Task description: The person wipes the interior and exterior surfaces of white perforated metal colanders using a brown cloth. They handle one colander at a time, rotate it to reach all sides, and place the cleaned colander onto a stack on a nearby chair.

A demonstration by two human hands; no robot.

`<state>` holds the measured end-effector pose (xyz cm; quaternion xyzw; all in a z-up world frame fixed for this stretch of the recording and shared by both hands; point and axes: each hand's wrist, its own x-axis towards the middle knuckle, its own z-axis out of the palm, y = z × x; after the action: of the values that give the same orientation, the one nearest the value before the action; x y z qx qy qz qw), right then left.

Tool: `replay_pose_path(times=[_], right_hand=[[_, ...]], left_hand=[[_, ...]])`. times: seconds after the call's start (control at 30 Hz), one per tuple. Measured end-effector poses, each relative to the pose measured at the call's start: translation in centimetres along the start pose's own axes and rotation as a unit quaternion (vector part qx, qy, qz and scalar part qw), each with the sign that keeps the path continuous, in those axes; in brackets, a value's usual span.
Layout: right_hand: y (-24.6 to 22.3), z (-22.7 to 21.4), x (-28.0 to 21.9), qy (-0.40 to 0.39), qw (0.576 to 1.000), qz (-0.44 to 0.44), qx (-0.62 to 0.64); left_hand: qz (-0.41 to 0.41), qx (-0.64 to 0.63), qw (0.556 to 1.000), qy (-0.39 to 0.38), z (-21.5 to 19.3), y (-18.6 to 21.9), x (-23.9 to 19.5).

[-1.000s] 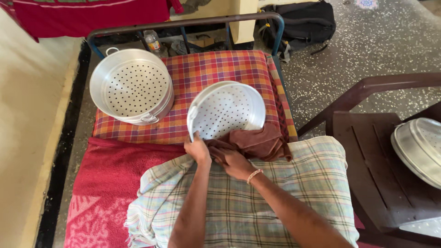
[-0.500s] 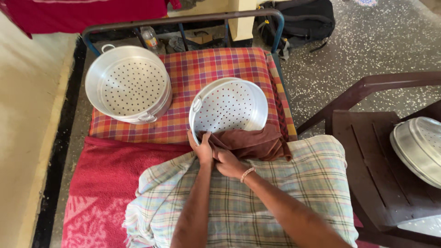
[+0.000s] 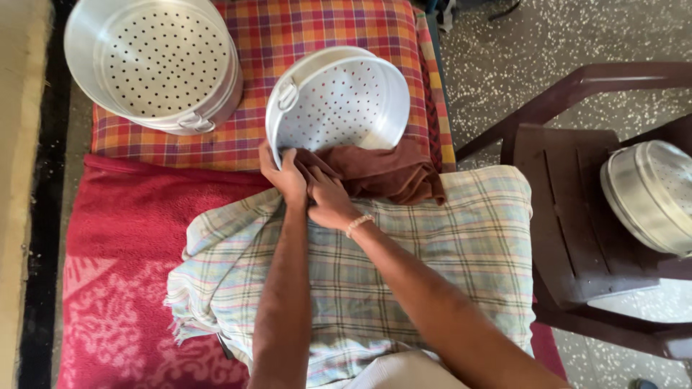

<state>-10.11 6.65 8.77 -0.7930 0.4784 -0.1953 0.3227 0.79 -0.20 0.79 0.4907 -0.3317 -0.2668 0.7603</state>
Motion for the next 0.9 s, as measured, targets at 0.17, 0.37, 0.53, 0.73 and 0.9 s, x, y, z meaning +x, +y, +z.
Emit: replay_pose_path(times=[0.17, 0.37, 0.53, 0.73, 0.9], right_hand=[[-0.4, -0.1, -0.6, 0.044, 0.997, -0.068, 0.017], [2.4, -6.6, -2.6, -0.015, 0.986, -0.142, -0.086], [4.1, -10.6, -1.7, -0.015, 0.941, 0.012, -0.339], [3.4, -5.7, -0.8, -0.045, 0.986, 0.04, -0.155], [2.8, -3.4, 0.5, -0.087, 0.956, 0.006, 0.28]], left_hand=[[0.044, -0.005, 0.998, -0.048, -0.1, 1.8, 0.3], [0.017, -0.013, 0.998, -0.059, 0.5, 3.1, -0.5], [0.04, 0.03, 0.995, -0.085, 1.4, 4.3, -0.6], [0.061, 0.056, 0.992, -0.091, 2.0, 4.4, -0.7], [0.021, 0.067, 0.992, -0.103, 2.2, 4.7, 0.6]])
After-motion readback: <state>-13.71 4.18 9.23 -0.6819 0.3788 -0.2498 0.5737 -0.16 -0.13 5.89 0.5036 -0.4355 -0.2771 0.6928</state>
